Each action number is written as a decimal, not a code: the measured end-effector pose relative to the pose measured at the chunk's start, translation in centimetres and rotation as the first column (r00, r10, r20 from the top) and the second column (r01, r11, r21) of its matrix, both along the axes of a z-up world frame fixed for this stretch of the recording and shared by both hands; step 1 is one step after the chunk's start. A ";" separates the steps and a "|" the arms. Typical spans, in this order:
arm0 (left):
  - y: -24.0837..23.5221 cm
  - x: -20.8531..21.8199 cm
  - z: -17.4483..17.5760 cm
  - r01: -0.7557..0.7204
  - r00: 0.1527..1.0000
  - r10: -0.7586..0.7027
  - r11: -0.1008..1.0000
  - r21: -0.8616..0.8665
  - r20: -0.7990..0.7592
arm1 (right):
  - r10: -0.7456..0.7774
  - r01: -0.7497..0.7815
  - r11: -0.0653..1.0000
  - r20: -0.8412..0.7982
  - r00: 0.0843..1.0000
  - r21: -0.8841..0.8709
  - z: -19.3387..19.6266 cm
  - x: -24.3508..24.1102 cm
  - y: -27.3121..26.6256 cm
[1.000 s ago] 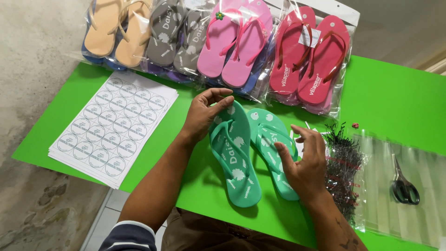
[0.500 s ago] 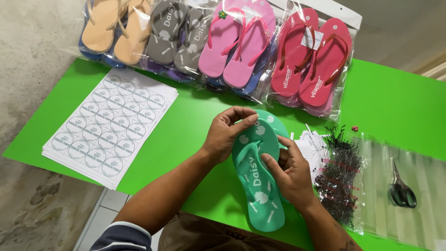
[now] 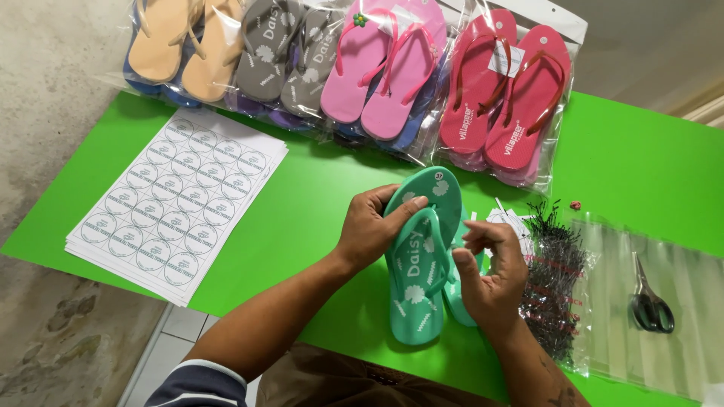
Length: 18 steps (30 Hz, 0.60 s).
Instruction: Packaging a pair of flip-flops into a plastic bag and attaching a cardboard header.
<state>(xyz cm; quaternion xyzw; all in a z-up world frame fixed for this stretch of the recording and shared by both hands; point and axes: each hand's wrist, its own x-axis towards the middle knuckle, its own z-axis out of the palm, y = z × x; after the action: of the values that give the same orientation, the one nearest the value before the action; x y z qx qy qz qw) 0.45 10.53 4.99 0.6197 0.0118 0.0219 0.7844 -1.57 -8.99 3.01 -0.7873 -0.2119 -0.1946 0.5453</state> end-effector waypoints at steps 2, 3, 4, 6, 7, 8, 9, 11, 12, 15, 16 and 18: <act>-0.4 -0.7 0.5 -0.048 0.995 0.034 0.988 0.144 0.095 | 0.031 -0.021 0.996 0.131 0.991 -0.081 0.2 -0.3 0.1; -0.7 -1.0 0.6 -0.069 0.993 0.050 0.982 0.174 0.108 | 0.033 -0.027 0.997 0.090 0.995 -0.071 0.5 -0.7 0.3; -1.0 -1.3 0.7 -0.091 0.990 0.067 0.975 0.204 0.122 | 0.037 -0.034 0.998 0.048 0.998 -0.060 0.7 -1.0 0.6; -1.0 -1.0 0.2 -0.089 0.990 0.065 0.974 0.208 0.123 | -0.009 0.018 0.995 0.086 0.996 -0.103 0.9 -1.2 0.6; -0.9 -0.9 -0.1 -0.090 0.990 0.064 0.973 0.212 0.125 | -0.051 0.069 0.987 0.128 0.991 -0.144 1.1 -1.3 0.6; -0.7 -0.6 -0.2 -0.091 0.990 0.065 0.973 0.214 0.124 | -0.050 0.068 0.987 0.126 0.991 -0.142 1.0 -1.2 0.5; -0.6 -0.4 -0.4 -0.058 0.995 0.044 0.984 0.166 0.087 | -0.076 0.091 0.988 0.116 0.990 -0.127 1.0 -1.1 0.5; -0.3 0.1 -0.5 -0.020 0.999 0.014 0.993 0.117 0.050 | -0.109 0.121 0.986 0.104 0.989 -0.113 1.0 -1.0 0.2; -0.1 0.3 -0.4 0.029 0.999 -0.030 0.998 0.047 0.024 | -0.108 0.110 0.991 0.044 0.993 -0.070 1.0 -0.9 0.1; 0.4 0.7 -0.4 0.071 0.997 -0.072 0.997 -0.031 -0.026 | -0.062 0.063 0.998 -0.045 0.997 0.017 1.1 -0.5 0.3; 0.5 0.9 -0.3 0.069 0.996 -0.071 0.997 -0.036 -0.054 | -0.022 0.027 0.998 -0.071 0.997 0.065 1.2 -0.4 0.4; 0.3 1.1 -0.8 0.047 0.997 -0.049 0.998 -0.030 -0.057 | -0.002 0.010 0.996 -0.099 0.995 0.088 0.6 -0.2 0.2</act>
<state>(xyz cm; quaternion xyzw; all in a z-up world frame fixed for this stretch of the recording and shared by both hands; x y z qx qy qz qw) 1.56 10.85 4.14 0.6087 0.0199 -0.0151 0.7930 -1.75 -8.78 3.64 -0.7716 -0.1734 -0.1664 0.5890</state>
